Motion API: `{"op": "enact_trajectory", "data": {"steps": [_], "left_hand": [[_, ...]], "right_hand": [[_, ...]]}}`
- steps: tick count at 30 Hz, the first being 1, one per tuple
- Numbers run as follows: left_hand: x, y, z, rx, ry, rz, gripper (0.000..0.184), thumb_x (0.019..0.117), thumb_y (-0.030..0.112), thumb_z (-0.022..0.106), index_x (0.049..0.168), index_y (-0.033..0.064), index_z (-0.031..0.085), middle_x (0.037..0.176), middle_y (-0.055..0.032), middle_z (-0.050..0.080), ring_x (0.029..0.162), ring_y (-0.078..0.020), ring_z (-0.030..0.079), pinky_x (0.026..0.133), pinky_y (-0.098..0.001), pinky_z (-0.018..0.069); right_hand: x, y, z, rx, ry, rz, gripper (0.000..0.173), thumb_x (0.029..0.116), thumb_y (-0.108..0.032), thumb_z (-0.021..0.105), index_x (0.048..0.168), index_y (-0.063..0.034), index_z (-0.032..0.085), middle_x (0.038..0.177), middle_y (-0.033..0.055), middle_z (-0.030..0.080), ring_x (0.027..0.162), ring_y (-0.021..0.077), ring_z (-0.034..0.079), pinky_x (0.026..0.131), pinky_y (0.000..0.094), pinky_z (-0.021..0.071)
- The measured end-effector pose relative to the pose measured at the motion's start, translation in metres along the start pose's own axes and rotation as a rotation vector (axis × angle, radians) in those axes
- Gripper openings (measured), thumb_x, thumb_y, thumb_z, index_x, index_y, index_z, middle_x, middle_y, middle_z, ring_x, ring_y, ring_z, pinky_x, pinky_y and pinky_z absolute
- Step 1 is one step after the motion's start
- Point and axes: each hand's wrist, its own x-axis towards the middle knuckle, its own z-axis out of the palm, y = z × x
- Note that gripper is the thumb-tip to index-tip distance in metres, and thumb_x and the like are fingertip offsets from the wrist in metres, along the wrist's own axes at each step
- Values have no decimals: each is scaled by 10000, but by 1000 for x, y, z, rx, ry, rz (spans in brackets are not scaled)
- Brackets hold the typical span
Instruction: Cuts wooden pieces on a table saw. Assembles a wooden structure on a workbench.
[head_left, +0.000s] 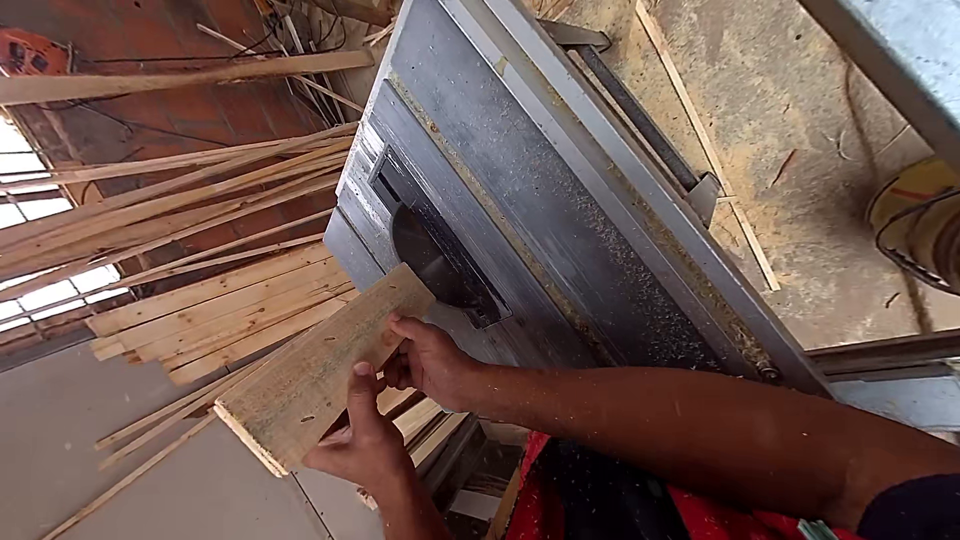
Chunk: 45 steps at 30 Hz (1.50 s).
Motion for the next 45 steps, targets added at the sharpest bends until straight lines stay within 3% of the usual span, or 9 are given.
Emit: {"op": "enact_trajectory", "data": {"steps": [5, 12, 17, 24, 35, 38, 40, 42, 45], "left_hand": [[-6, 10, -14, -57, 27, 21, 315, 798, -20, 630, 1088, -52, 511, 770, -105, 697, 668, -251, 732, 580, -436, 640], [-4, -8, -7, -19, 35, 18, 301, 817, 3, 659, 1087, -43, 533, 773, -98, 695, 653, -235, 723, 592, -426, 641], [-3, 1, 2, -41, 13, 28, 297, 803, -22, 652, 1070, -51, 526, 741, -101, 678, 632, -233, 710, 573, -416, 632], [-11, 6, -9, -53, 96, 32, 296, 825, 16, 603, 1101, -38, 514, 759, -89, 681, 662, -239, 720, 601, -435, 635], [-21, -1, 10, -55, 109, -6, 286, 808, -39, 598, 1078, -85, 513, 738, -117, 673, 655, -245, 720, 605, -426, 636], [-25, 9, -24, -81, 29, 58, 250, 913, 147, 609, 1119, 20, 545, 832, -32, 715, 740, -169, 730, 660, -359, 631], [-26, 3, -61, -134, 24, 121, 280, 991, 332, 596, 1127, 91, 549, 860, 10, 714, 765, -129, 719, 699, -307, 617], [-24, -4, -92, -236, 97, 115, 336, 973, 461, 628, 1085, 144, 619, 837, 8, 729, 769, -128, 726, 712, -306, 615], [-25, -1, -125, -368, 182, -68, 421, 938, 559, 601, 964, 146, 680, 772, -26, 721, 719, -145, 717, 682, -338, 606]], "right_hand": [[1, 18, 3, -27, -78, -84, 431, 1109, -380, 389, 933, -51, 607, 711, 28, 683, 629, 84, 642, 634, 251, 531], [3, 4, 5, -30, -28, -7, 481, 1102, -458, 365, 988, -58, 606, 749, 32, 675, 629, 89, 617, 626, 250, 513], [-2, 2, 6, 4, 12, -49, 500, 1100, -458, 373, 928, -55, 614, 707, 32, 663, 591, 86, 595, 593, 240, 492], [3, 6, 9, -109, -132, -47, 466, 1091, -468, 397, 909, -93, 605, 715, 14, 665, 591, 77, 602, 583, 238, 502], [2, 7, 1, -88, 16, -33, 500, 1074, -532, 401, 1090, -74, 602, 748, 50, 665, 592, 93, 596, 563, 243, 488], [-14, 18, 16, -153, -101, -65, 469, 1089, -489, 384, 1153, -65, 576, 770, 41, 679, 601, 84, 613, 572, 242, 509], [-20, 24, 22, -224, -229, -77, 346, 1111, -334, 394, 1206, -30, 528, 803, 27, 678, 653, 78, 646, 626, 248, 552], [-14, 36, 21, -261, -357, -14, 363, 1110, -254, 422, 1373, -6, 383, 948, 64, 678, 729, 114, 673, 691, 298, 592], [-12, 60, 24, -306, -473, 34, 458, 1100, -259, 455, 1461, -18, 311, 1093, 87, 690, 851, 160, 708, 763, 356, 611]]}}
